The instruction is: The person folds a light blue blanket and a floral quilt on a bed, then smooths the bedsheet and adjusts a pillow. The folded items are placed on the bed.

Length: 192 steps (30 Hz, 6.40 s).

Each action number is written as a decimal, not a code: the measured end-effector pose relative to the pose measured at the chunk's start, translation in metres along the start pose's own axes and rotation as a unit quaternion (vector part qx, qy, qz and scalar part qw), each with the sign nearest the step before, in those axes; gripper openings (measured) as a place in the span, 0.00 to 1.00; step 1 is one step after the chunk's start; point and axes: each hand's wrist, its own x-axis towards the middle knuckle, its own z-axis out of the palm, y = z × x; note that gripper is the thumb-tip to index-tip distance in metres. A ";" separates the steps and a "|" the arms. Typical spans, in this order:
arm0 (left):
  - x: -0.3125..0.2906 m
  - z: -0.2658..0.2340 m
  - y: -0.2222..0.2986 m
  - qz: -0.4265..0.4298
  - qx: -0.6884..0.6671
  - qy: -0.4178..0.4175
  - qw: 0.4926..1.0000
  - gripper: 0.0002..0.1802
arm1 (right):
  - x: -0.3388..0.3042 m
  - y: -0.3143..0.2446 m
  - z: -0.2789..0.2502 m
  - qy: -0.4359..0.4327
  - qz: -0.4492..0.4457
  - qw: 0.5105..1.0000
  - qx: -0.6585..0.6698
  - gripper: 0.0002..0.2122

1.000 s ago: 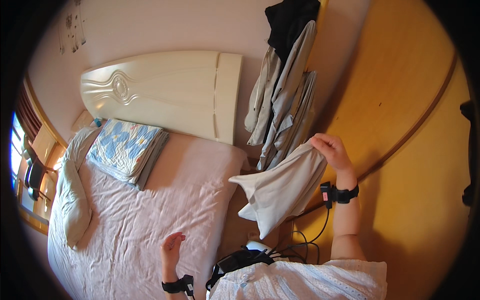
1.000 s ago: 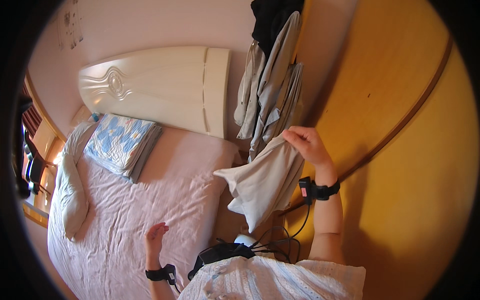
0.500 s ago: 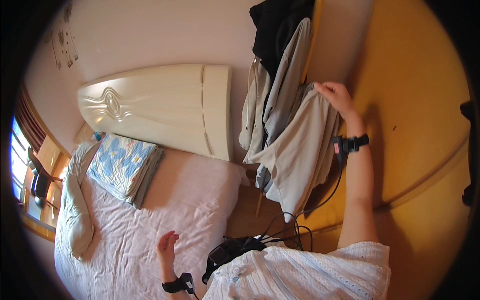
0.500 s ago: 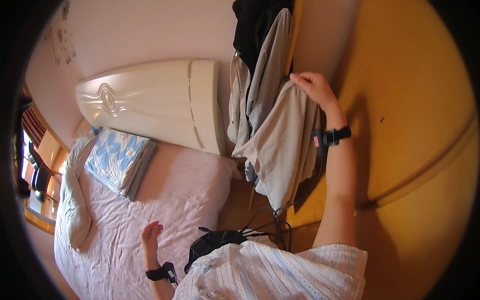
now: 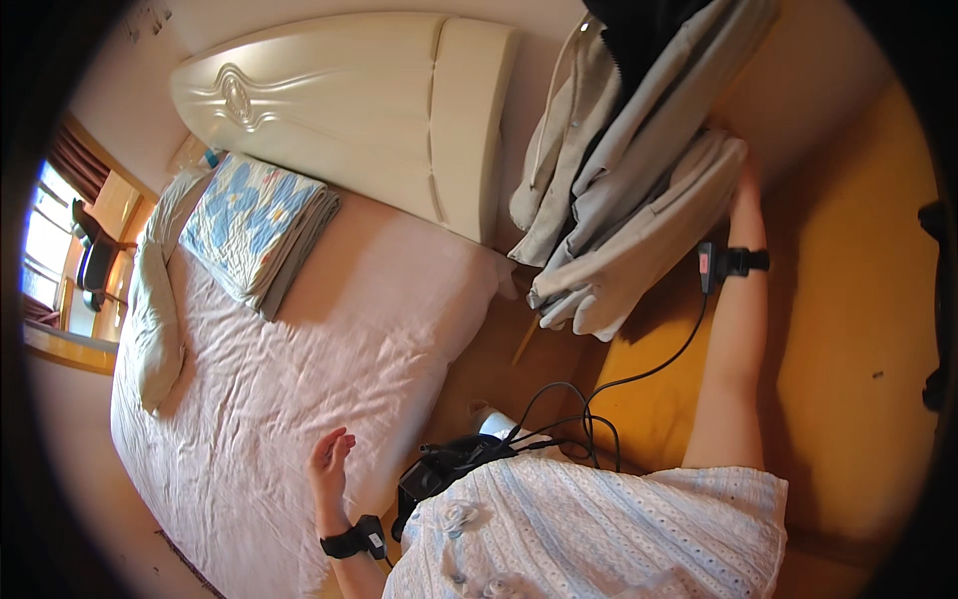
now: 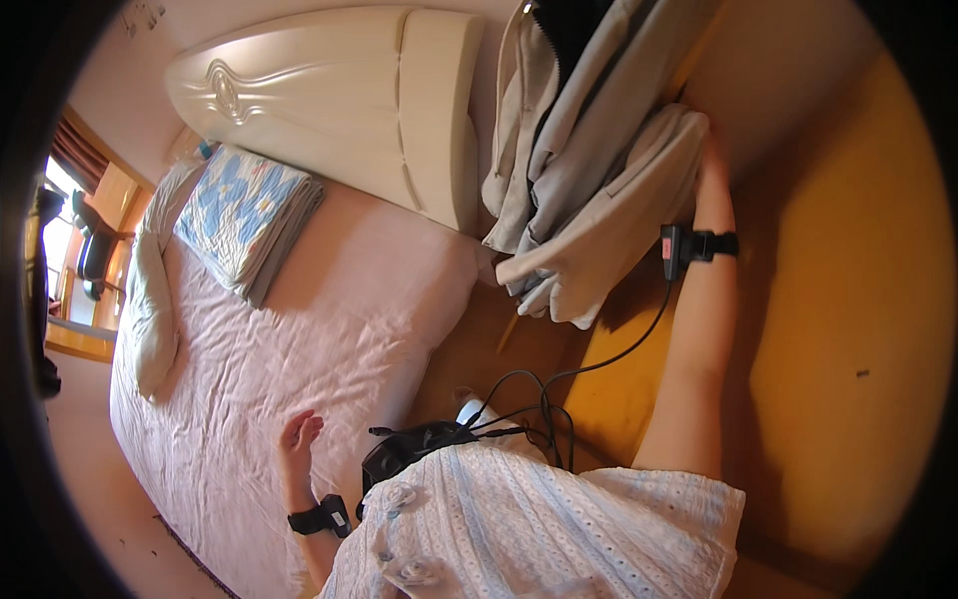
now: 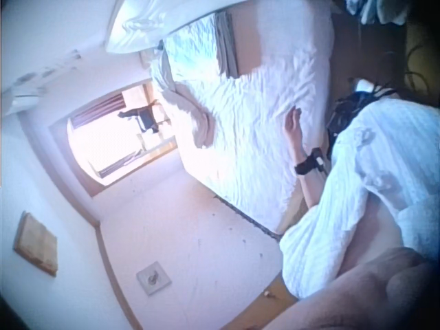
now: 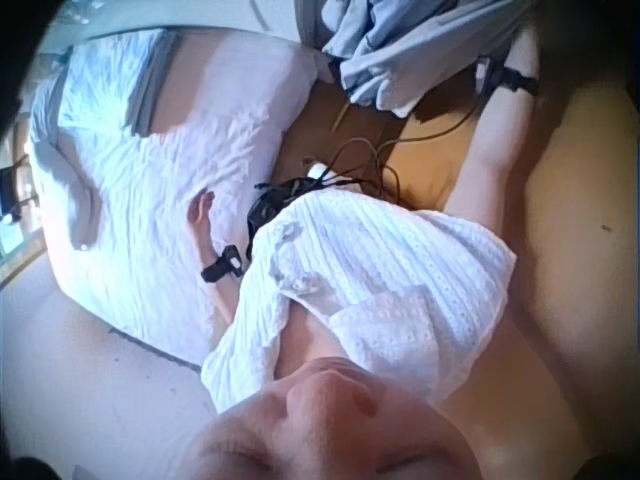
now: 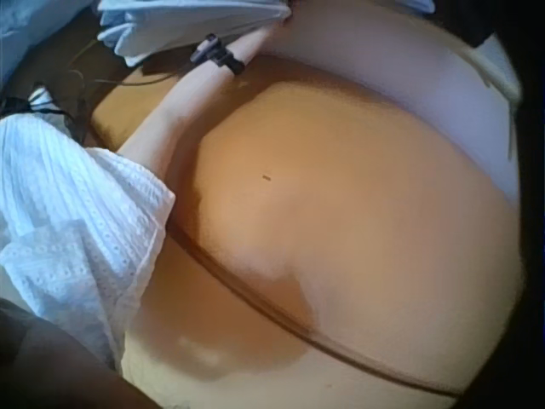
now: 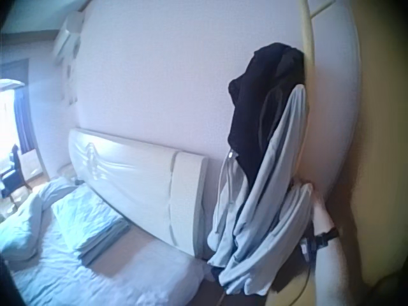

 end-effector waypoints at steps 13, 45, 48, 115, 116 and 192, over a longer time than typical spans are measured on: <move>-0.039 0.001 -0.025 -0.080 -0.031 0.051 0.995 0.12 | -0.145 0.234 0.025 0.121 -0.058 0.886 -0.444 0.33; -0.550 -0.254 -0.274 -0.114 -0.302 0.627 0.709 0.12 | -0.995 -0.118 0.396 -0.917 -0.283 0.272 0.064 0.08; -0.591 -0.289 -0.297 -0.105 -0.308 0.674 0.663 0.11 | -1.071 -0.131 0.414 -0.921 -0.292 0.248 0.067 0.08; -0.404 -1.795 -0.509 -0.025 -0.184 0.335 0.924 0.11 | -1.914 -0.342 1.264 -0.741 -0.090 0.664 -0.032 0.09; -0.377 -1.817 -0.503 -0.016 -0.177 0.315 0.932 0.11 | -1.908 -0.341 1.289 -0.718 -0.070 0.692 -0.030 0.10; 1.469 -1.894 0.019 0.127 0.062 -0.400 0.905 0.11 | -1.026 -0.008 2.246 0.128 0.342 0.931 -0.022 0.12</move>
